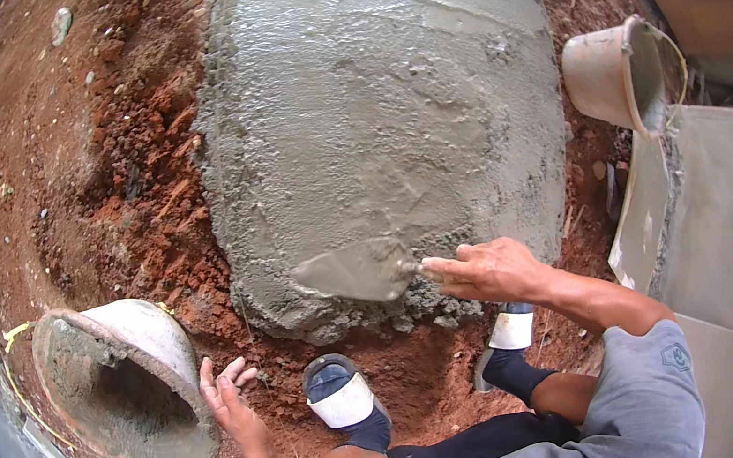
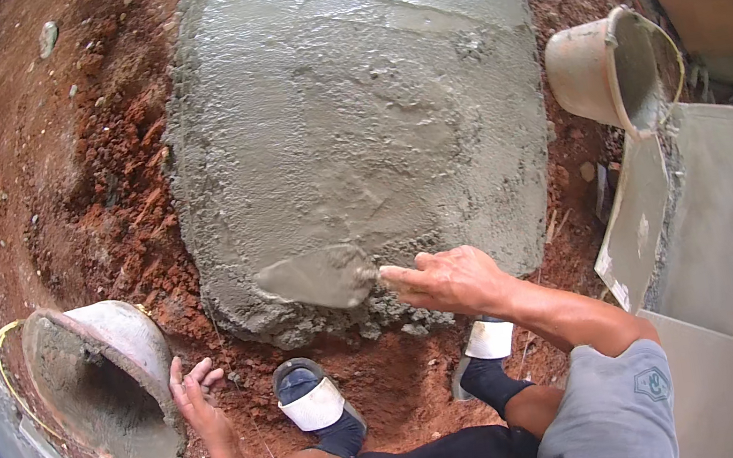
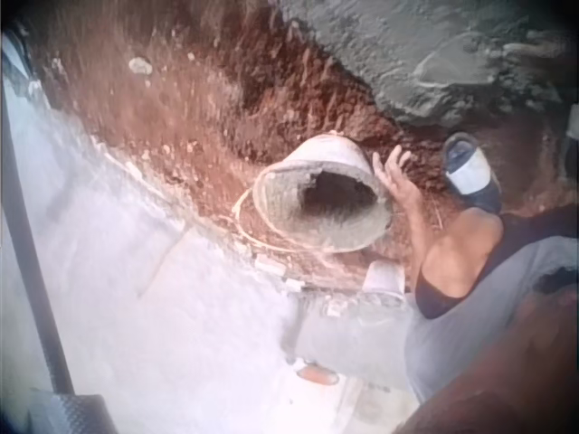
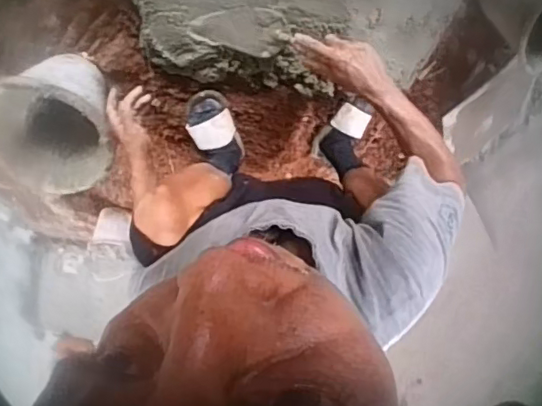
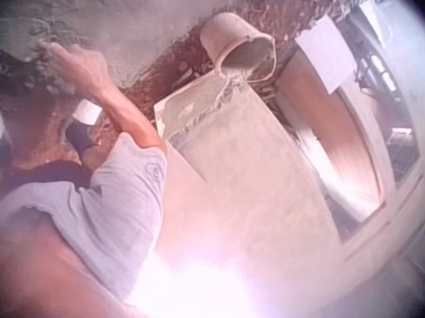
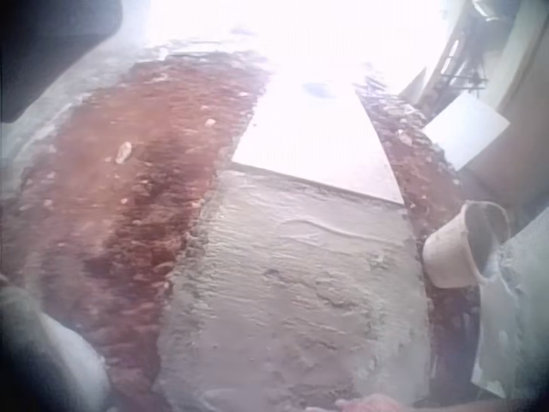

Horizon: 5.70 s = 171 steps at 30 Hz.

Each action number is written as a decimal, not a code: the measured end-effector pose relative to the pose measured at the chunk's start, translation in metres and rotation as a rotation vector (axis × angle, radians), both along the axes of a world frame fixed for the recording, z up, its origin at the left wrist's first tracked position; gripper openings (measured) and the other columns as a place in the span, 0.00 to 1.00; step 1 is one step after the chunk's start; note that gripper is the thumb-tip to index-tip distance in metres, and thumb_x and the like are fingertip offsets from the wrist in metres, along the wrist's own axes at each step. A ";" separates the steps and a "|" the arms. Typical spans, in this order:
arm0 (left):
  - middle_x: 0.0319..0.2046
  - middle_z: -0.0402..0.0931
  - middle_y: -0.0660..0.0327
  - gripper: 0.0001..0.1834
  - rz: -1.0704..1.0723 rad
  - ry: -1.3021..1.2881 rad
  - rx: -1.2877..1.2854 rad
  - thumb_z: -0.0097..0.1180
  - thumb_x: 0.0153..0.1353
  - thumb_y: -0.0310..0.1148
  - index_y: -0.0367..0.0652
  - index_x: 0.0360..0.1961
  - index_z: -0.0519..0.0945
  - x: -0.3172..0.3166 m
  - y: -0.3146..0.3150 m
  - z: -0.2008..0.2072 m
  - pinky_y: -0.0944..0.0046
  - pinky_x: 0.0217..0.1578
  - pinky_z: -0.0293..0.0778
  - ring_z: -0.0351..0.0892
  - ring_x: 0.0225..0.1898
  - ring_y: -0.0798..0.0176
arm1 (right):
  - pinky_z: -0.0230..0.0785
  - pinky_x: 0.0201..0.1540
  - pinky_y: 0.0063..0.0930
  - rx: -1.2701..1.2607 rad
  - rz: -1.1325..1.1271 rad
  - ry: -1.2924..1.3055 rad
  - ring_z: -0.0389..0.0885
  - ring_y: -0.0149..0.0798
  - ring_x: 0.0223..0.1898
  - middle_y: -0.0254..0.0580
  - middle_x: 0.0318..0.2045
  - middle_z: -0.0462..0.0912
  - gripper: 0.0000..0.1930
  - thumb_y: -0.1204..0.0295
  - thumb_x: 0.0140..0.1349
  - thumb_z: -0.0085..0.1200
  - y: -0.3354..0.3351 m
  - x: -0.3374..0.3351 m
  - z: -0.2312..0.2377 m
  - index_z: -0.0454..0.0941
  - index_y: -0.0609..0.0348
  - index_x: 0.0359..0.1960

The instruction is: The person spreads cement on the floor using a trowel, then places a large white tile onto the cement and taps it into place with a rubber mallet. The person also wipes the tile surface with a blue cloth.

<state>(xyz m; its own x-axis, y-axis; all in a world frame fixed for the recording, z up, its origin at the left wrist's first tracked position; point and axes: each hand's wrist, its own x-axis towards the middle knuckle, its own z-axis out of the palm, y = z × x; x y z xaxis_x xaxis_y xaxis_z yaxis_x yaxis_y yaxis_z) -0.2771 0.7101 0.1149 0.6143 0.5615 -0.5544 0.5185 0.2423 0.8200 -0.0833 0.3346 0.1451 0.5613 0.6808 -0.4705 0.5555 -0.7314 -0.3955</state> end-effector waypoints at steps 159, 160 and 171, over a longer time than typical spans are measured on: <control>0.44 0.76 0.52 0.28 -0.092 -0.048 -0.082 0.41 0.71 0.44 0.33 0.63 0.57 -0.003 0.012 -0.018 0.60 0.47 0.72 0.78 0.39 0.61 | 0.76 0.26 0.31 0.178 -0.831 0.203 0.78 0.34 0.25 0.45 0.33 0.79 0.27 0.52 0.68 0.45 0.124 0.281 -0.001 0.69 0.60 0.59; 0.45 0.76 0.52 0.29 -0.095 -0.051 -0.086 0.41 0.71 0.45 0.34 0.64 0.56 -0.001 0.012 -0.018 0.60 0.47 0.71 0.78 0.40 0.61 | 0.76 0.26 0.32 0.179 -0.741 0.237 0.79 0.35 0.25 0.48 0.35 0.80 0.28 0.52 0.69 0.44 0.130 0.276 0.003 0.67 0.60 0.62; 0.45 0.76 0.50 0.31 -0.061 -0.062 -0.053 0.40 0.71 0.46 0.29 0.63 0.57 0.001 0.011 -0.011 0.59 0.49 0.71 0.78 0.40 0.61 | 0.79 0.28 0.37 -0.077 -0.097 -0.013 0.84 0.39 0.27 0.44 0.31 0.82 0.21 0.55 0.68 0.45 0.085 0.100 -0.010 0.68 0.41 0.61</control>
